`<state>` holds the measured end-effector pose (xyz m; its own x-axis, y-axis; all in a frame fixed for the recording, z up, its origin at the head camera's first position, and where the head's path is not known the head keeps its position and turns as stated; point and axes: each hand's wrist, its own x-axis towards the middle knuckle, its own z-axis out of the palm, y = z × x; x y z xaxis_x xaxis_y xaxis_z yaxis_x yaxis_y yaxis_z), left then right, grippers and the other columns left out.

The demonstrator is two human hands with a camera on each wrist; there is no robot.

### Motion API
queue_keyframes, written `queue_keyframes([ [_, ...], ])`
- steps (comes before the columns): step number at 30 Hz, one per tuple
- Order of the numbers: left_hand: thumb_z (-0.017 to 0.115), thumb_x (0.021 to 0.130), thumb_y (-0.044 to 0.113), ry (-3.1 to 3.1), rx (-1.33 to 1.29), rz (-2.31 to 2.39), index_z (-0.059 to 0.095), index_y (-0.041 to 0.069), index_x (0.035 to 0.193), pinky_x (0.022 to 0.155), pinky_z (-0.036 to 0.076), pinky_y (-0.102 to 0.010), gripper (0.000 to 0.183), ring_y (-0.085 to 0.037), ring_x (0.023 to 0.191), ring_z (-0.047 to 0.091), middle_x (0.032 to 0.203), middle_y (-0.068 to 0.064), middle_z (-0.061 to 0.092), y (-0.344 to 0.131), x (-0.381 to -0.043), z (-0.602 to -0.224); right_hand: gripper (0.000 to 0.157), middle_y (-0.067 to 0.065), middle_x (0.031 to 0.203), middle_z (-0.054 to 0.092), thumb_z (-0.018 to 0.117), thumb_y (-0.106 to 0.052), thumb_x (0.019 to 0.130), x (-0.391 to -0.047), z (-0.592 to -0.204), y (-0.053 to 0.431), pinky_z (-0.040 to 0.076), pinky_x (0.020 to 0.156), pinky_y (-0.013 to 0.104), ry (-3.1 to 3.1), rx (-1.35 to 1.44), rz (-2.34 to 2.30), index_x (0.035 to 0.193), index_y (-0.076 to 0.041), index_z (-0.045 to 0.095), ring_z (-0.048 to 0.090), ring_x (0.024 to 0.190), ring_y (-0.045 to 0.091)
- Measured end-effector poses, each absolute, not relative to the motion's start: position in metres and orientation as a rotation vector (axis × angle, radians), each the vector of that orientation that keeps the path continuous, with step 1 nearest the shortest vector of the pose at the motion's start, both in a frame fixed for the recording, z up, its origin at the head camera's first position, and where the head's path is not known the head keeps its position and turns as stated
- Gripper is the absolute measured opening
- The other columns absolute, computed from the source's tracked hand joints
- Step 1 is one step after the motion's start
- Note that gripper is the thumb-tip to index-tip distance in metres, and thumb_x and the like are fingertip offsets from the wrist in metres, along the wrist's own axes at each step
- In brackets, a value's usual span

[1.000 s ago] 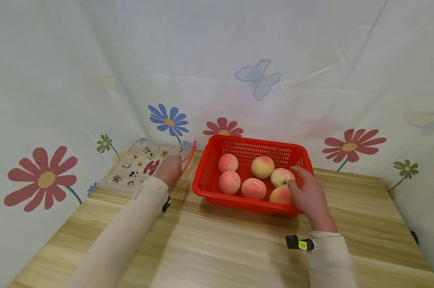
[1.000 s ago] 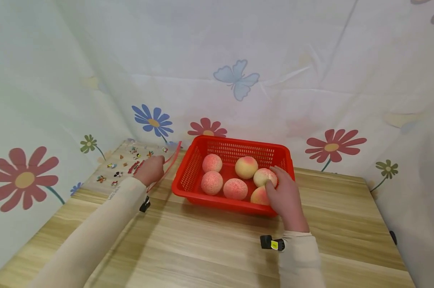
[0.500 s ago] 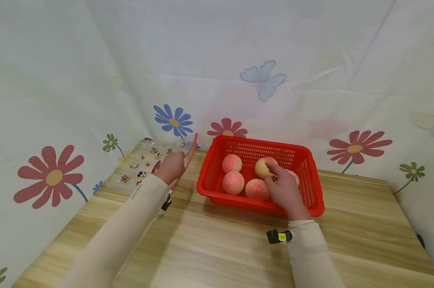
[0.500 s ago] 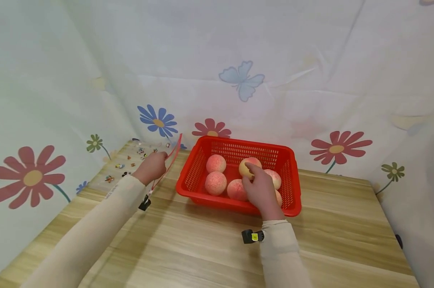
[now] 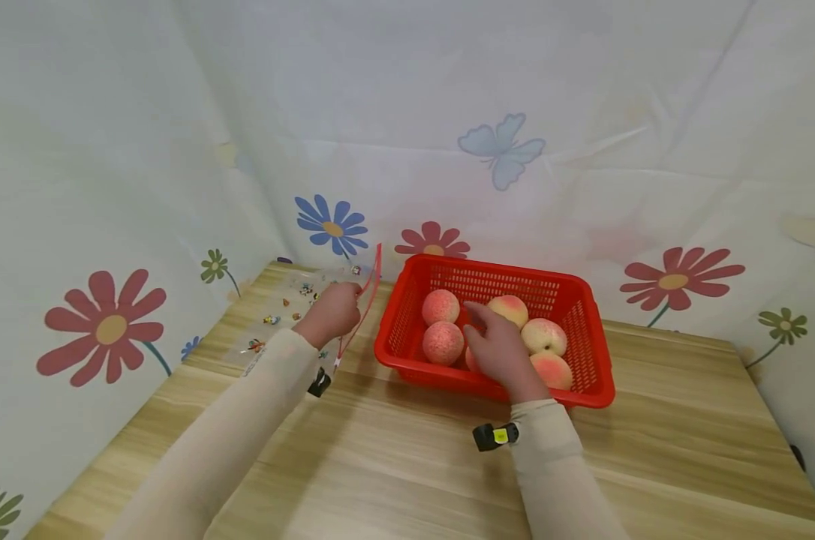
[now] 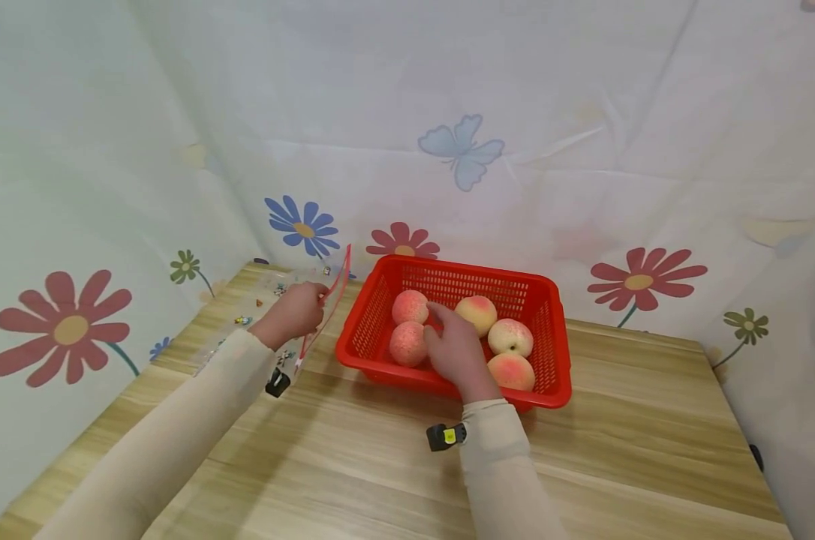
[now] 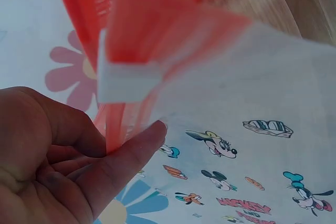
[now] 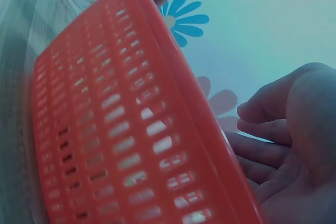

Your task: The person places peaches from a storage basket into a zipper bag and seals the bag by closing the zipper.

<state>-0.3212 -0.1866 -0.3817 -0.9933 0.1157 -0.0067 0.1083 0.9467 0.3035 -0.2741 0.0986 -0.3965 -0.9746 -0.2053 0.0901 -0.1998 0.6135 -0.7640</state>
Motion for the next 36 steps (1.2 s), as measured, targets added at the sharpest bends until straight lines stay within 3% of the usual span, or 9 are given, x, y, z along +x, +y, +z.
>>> queue_keyframes([
  [6,0.046,0.086,-0.001,3.100,0.183,0.452,0.059,-0.006,0.124,0.090,0.054,-0.043,0.041,-0.032,0.096,0.066,0.112,-0.020,0.068,-0.183,-0.314,-0.379,0.049,0.007,0.138,0.057,0.055,-0.027,0.097,-0.277,-0.396,0.087,0.051,0.096,0.044,2.769,-0.367,-1.378,0.144,-0.019,0.046,0.061,0.114,0.025],
  [12,0.046,0.084,0.000,3.124,0.181,0.478,0.060,-0.005,0.123,0.085,0.055,-0.042,0.042,-0.028,0.086,0.066,0.105,-0.018,0.070,-0.181,-0.310,-0.377,0.053,0.005,0.136,0.058,0.060,-0.030,0.095,-0.282,-0.396,0.074,0.050,0.099,0.045,2.729,-0.355,-1.388,0.145,-0.021,0.045,0.057,0.124,0.026],
  [24,0.048,0.087,0.003,3.124,0.124,0.562,0.058,-0.004,0.126,0.088,0.055,-0.043,0.041,-0.029,0.090,0.066,0.109,-0.019,0.070,-0.170,-0.294,-0.365,0.052,0.003,0.132,0.061,0.062,-0.033,0.094,-0.286,-0.389,0.051,0.050,0.099,0.044,2.729,-0.434,-1.355,0.142,-0.022,0.048,0.059,0.122,0.024],
  [36,0.053,0.089,0.004,3.067,0.060,0.635,0.053,-0.002,0.134,0.088,0.056,-0.044,0.045,-0.029,0.094,0.065,0.122,-0.019,0.065,-0.156,-0.284,-0.363,0.053,0.002,0.115,0.066,0.066,-0.034,0.091,-0.289,-0.385,0.024,0.057,0.085,0.040,2.696,-0.430,-1.378,0.140,-0.018,0.052,0.061,0.098,0.022],
])
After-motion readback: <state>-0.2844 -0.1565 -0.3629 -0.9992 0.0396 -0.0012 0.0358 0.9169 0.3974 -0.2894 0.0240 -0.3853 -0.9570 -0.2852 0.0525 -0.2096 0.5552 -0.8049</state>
